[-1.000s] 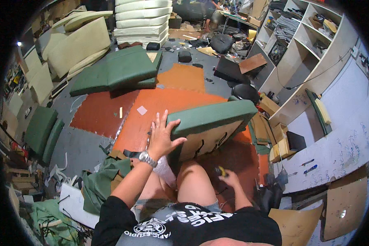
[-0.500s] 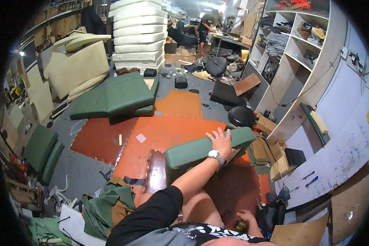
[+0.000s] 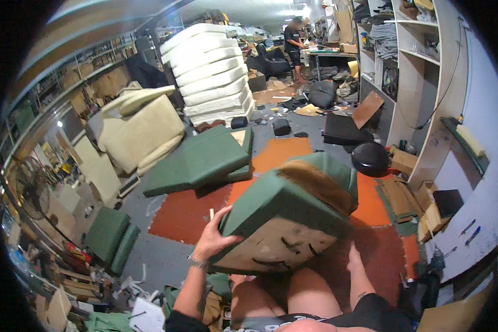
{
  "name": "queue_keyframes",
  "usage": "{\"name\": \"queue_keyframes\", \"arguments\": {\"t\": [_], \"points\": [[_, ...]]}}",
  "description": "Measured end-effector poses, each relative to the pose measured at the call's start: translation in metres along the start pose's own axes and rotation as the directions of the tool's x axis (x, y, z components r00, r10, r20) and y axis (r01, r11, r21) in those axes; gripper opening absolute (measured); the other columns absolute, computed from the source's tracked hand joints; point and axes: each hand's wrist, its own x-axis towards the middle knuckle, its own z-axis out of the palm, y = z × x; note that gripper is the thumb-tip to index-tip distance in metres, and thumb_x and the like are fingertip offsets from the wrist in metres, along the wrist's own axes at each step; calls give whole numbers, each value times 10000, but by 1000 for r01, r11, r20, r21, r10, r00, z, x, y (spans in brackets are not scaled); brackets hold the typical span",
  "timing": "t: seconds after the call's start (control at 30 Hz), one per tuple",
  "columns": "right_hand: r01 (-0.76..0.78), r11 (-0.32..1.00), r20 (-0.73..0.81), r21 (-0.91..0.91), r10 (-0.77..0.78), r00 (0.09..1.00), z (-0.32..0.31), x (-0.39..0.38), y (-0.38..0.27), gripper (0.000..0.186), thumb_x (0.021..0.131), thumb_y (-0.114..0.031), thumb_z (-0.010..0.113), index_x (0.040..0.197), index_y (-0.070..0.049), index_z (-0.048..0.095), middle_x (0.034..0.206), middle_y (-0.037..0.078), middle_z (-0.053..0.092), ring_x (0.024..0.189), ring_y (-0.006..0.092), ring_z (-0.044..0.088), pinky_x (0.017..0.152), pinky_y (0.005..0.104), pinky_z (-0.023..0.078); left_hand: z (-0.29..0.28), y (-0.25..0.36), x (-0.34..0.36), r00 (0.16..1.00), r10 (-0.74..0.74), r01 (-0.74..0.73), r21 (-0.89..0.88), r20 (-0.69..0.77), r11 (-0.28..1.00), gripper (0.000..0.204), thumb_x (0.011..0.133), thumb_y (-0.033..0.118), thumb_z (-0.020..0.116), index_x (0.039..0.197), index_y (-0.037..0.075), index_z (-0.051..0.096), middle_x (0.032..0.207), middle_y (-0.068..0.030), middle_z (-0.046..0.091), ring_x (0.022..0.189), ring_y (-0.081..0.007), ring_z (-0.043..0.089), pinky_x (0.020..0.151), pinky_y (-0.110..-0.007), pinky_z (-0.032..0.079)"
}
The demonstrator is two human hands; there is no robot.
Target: The person sits on the floor and wraps green fabric around rectangular foam cushions. They use a staple gun to secure the fabric to the wooden base, repeatedly folding and stapling the edges to create a finished cover.
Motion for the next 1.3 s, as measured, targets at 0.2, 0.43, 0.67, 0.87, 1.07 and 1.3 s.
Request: {"name": "queue_keyframes", "arguments": {"t": [0.2,0.43,0.67,0.87,1.07,1.3], "points": [[83,868,361,489,-288,887,147,-13,-50,488,1083,-517,538,1247,-83,690,1154,82,692,1112,260,637,1011,427,520,-52,-3,-52,978,-42,2,-195,-203,981,869,1020,539,653,1665,48,338,1654,-128,441,1529,-247,409,1257,-396,320],[46,917,512,396,-262,818,195,-68,-37,449,1083,-498,536,1181,-85,680,1088,71,672,1060,255,627,1014,427,513,-58,-19,-79,919,-109,-68,-423,-380,904,890,1081,728,351,1647,42,382,1608,-116,494,1465,-239,473,1225,-405,358],[118,989,547,86,-145,824,110,-112,8,417,1083,-480,533,1114,-87,670,1023,61,653,1008,250,617,1016,426,507,-25,17,-77,947,-1,-125,-371,-321,920,843,1101,677,384,1573,-14,478,1553,-125,550,1430,-239,513,1209,-386,379],[404,874,540,-272,-209,816,4,-170,-22,398,1082,-464,531,1057,-89,661,967,52,636,963,245,608,1019,425,501,-16,2,-85,915,-157,-193,-744,-372,639,754,1110,630,409,1489,-3,566,1437,-139,647,1308,-258,621,1129,-401,473],[743,358,509,-566,-557,656,-63,-243,-110,387,1082,-448,530,1000,-91,652,911,43,619,919,241,599,1021,425,495,76,-84,-88,748,-604,-212,-962,-275,175,601,1123,523,350,1277,61,702,1253,-104,754,1075,-279,730,965,-455,588],[768,-159,438,-620,-883,171,-16,-321,-73,293,946,-340,685,805,-86,643,891,53,651,1023,314,607,1097,491,410,246,-95,-87,815,-552,242,-969,176,47,638,1070,592,495,1503,125,539,1436,-100,634,1329,-303,607,1013,-490,578]]}}
